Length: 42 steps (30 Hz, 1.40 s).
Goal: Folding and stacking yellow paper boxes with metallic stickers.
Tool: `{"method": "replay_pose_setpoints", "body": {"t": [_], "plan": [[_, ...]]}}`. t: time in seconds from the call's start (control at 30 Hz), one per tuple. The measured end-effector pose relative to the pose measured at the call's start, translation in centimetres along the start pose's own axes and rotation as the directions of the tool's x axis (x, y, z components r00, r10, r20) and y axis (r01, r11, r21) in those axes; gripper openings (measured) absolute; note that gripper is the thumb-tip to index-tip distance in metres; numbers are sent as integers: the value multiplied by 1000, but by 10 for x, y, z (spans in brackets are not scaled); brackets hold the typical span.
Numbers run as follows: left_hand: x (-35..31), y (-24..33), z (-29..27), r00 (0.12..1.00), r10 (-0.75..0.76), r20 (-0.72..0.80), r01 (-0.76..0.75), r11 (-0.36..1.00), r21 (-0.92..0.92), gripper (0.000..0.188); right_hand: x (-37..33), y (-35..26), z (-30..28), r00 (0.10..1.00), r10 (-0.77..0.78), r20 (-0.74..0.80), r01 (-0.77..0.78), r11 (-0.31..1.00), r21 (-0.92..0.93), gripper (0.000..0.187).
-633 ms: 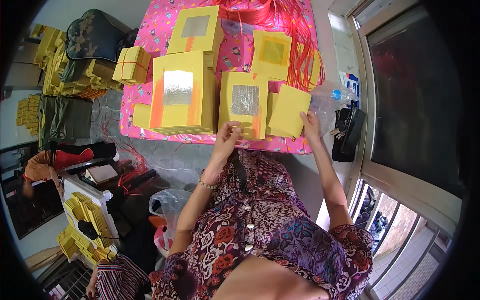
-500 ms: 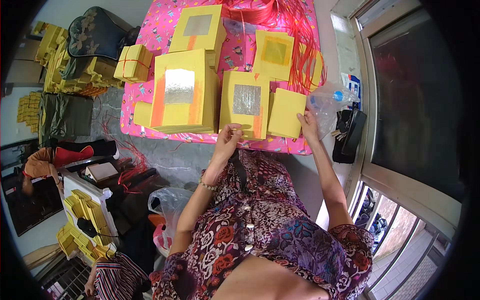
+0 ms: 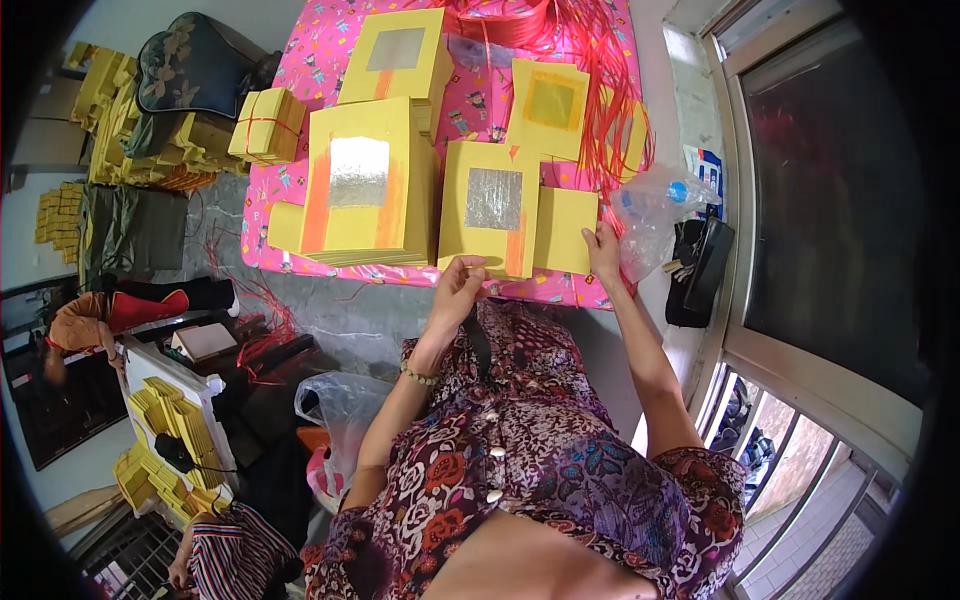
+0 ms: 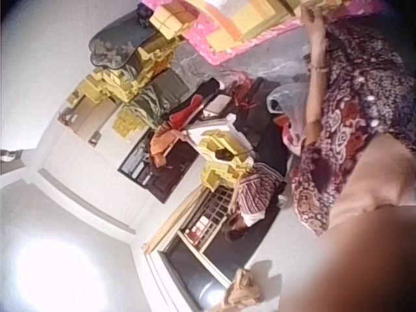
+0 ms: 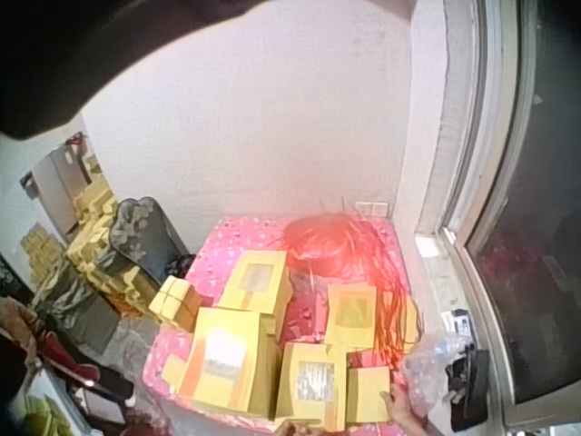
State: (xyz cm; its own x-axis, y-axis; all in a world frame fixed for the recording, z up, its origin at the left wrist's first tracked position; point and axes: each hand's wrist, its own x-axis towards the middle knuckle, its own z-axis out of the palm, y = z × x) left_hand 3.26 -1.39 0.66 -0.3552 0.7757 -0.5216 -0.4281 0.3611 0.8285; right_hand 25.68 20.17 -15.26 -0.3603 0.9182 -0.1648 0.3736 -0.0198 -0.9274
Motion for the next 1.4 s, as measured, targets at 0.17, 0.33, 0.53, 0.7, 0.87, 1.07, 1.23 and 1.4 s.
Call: {"method": "replay_pose_setpoints", "body": {"t": [0.17,0.33,0.53,0.7,0.87,1.07,1.23,1.4], "plan": [[1,-2,-3,999,41,-35,-40,999,35,19,-14,-45,7,1000,15,-23,-23,926,-376,23],[8,-1,-11,971,230,-65,-188,903,386,19,-22,-63,13,977,-155,-150,34,797,-603,32],[8,7,-12,908,413,-68,-276,712,646,21,-28,-75,13,919,-338,-201,116,722,-682,40],[11,7,-16,816,562,134,-394,372,841,29,-43,-118,13,958,-286,-31,239,851,-468,41],[15,5,-15,772,592,230,-457,268,848,33,-66,-154,24,798,-495,343,597,725,-343,42],[23,-1,-15,777,564,279,-471,228,852,39,-71,-155,35,702,-496,512,694,638,-334,44],[26,1,-19,785,548,291,-478,235,847,40,-69,-157,33,713,-482,509,669,684,-290,27],[30,5,-23,790,540,290,-498,289,817,38,-66,-152,33,769,-422,480,580,777,-246,13]]}}
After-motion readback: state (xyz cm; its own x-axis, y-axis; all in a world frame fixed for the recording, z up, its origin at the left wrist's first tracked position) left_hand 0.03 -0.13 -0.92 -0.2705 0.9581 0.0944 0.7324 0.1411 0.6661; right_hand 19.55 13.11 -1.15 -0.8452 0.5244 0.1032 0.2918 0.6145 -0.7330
